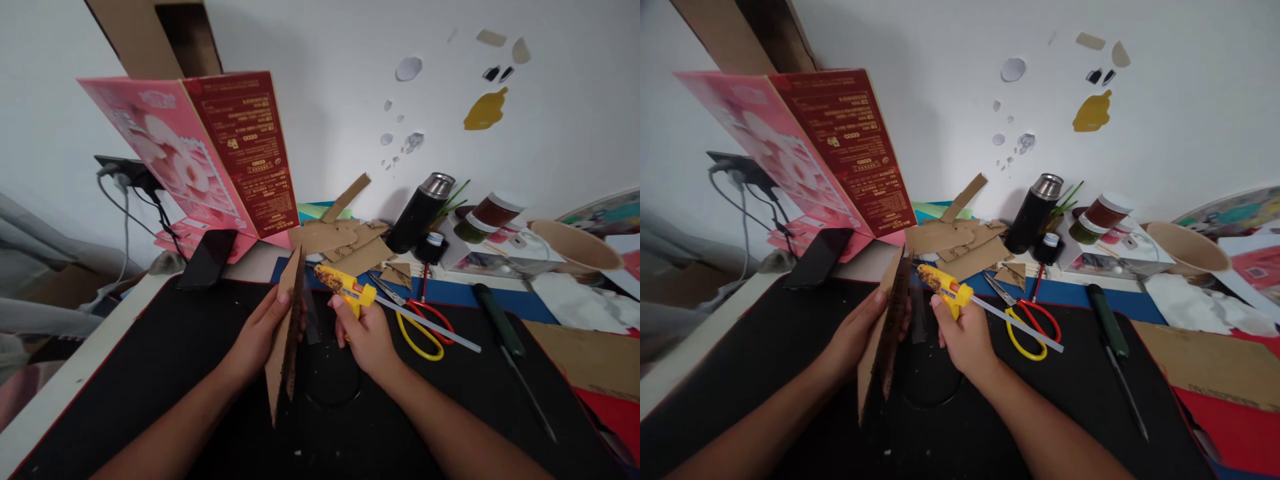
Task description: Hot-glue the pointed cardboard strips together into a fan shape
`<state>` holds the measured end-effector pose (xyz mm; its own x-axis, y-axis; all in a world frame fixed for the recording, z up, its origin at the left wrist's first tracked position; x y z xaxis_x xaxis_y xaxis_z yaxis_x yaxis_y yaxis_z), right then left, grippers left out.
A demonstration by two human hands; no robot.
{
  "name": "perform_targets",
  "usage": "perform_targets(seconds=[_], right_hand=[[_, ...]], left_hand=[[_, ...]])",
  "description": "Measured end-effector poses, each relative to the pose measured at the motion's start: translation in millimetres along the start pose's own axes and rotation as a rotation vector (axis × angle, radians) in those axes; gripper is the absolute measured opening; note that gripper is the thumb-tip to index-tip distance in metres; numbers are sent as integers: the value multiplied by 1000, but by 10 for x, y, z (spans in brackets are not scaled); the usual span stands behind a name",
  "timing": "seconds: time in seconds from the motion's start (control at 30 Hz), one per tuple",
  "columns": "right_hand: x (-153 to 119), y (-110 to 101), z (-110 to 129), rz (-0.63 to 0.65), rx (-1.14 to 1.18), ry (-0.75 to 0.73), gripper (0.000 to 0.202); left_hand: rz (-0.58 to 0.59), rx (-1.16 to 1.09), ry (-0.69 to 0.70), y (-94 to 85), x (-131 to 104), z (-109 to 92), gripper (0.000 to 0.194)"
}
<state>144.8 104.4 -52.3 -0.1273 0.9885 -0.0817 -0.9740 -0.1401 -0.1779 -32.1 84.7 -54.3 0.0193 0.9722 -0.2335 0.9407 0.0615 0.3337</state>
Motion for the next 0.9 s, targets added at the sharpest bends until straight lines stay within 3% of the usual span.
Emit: perform_targets(seconds=[0.57,0.9], right_hand=[[-11,41,24,-14,-73,-21,56],[-16,50,87,-35,-129,-64,54]], left_hand=[[45,-6,-42,3,8,38,62],[53,-23,-92,-32,15,98,70]])
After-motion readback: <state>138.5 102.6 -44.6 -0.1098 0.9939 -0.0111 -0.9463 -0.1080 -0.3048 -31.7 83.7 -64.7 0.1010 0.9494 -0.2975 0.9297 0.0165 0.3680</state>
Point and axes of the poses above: each hand's wrist, its own x-axis towards the middle knuckle, its own y-axis out of the palm, z = x × y, the point moved 5 cm from there along x, towards the middle knuckle, and after that the axes turned 5 degrees about y, right-handed, at the moved point
